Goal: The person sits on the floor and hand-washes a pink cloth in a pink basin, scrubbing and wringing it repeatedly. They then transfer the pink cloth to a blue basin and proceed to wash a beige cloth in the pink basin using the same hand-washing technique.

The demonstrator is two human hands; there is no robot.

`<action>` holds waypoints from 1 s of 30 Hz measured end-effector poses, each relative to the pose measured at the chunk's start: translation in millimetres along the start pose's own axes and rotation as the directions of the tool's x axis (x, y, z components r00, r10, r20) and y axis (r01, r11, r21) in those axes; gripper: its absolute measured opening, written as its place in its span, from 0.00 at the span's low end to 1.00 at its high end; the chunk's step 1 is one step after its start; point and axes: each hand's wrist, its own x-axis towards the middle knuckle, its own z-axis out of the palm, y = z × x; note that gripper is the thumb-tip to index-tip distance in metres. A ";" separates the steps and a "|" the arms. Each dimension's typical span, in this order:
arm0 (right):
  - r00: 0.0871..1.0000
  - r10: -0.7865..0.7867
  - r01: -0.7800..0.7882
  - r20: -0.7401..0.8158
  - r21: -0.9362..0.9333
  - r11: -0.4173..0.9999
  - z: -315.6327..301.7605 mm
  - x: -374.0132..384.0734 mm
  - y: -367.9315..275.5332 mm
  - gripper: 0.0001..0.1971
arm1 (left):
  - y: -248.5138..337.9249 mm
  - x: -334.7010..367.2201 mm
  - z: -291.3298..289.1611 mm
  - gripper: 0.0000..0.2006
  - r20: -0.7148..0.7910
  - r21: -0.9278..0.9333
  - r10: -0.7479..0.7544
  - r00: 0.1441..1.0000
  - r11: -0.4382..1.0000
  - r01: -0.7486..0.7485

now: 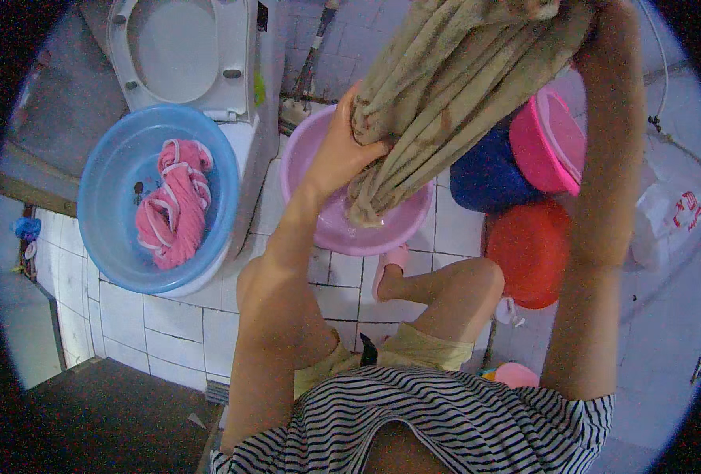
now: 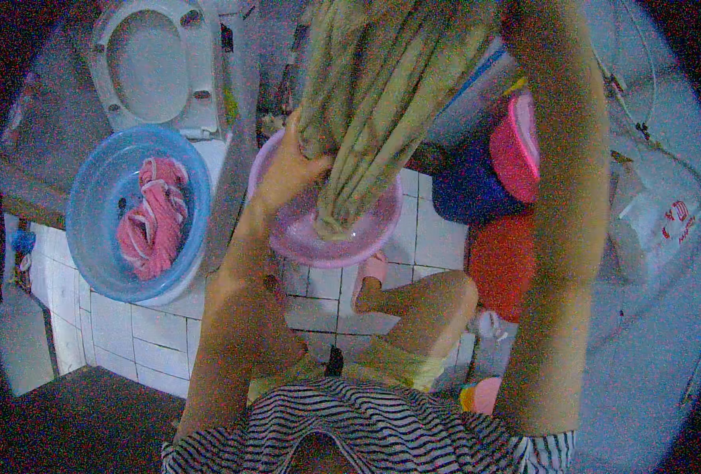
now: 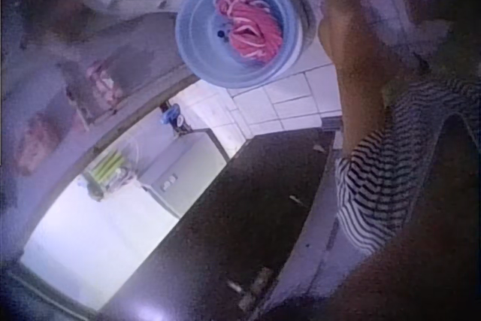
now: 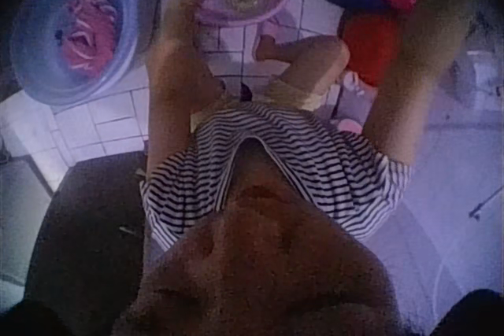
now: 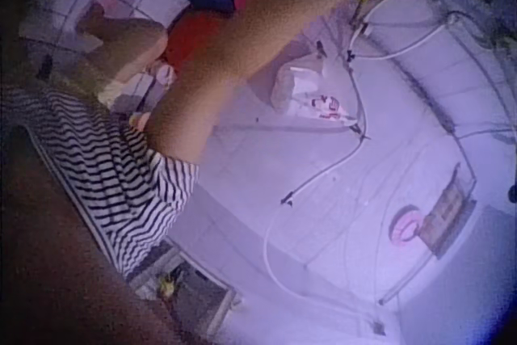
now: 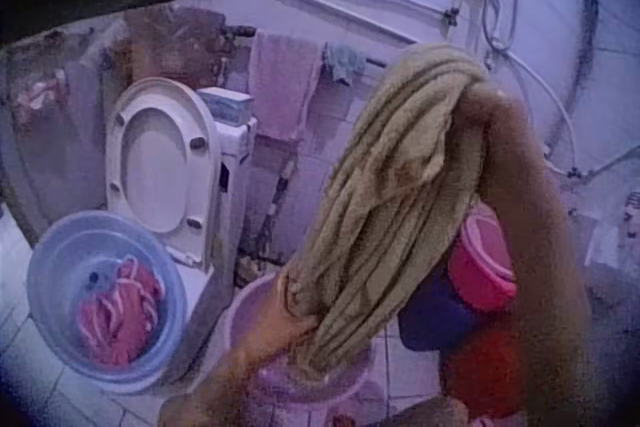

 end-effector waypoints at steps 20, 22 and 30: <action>0.982 0.067 0.026 0.178 -0.476 0.879 -9.3 2.6 -19.9 0.18 | 4.6 2.7 11.0 0.45 -0.031 -0.058 0.001 1.000 0.998 -0.003; 0.939 -0.111 0.245 0.324 -0.409 0.879 -6.3 8.8 -38.1 0.18 | 9.4 4.3 7.0 0.48 -0.037 -0.077 -0.018 0.999 0.997 0.015; 0.917 -0.083 0.283 0.390 -0.492 0.823 8.5 23.0 -72.5 0.19 | 21.1 -1.8 -14.9 0.46 -0.002 -0.039 -0.016 1.000 0.999 0.016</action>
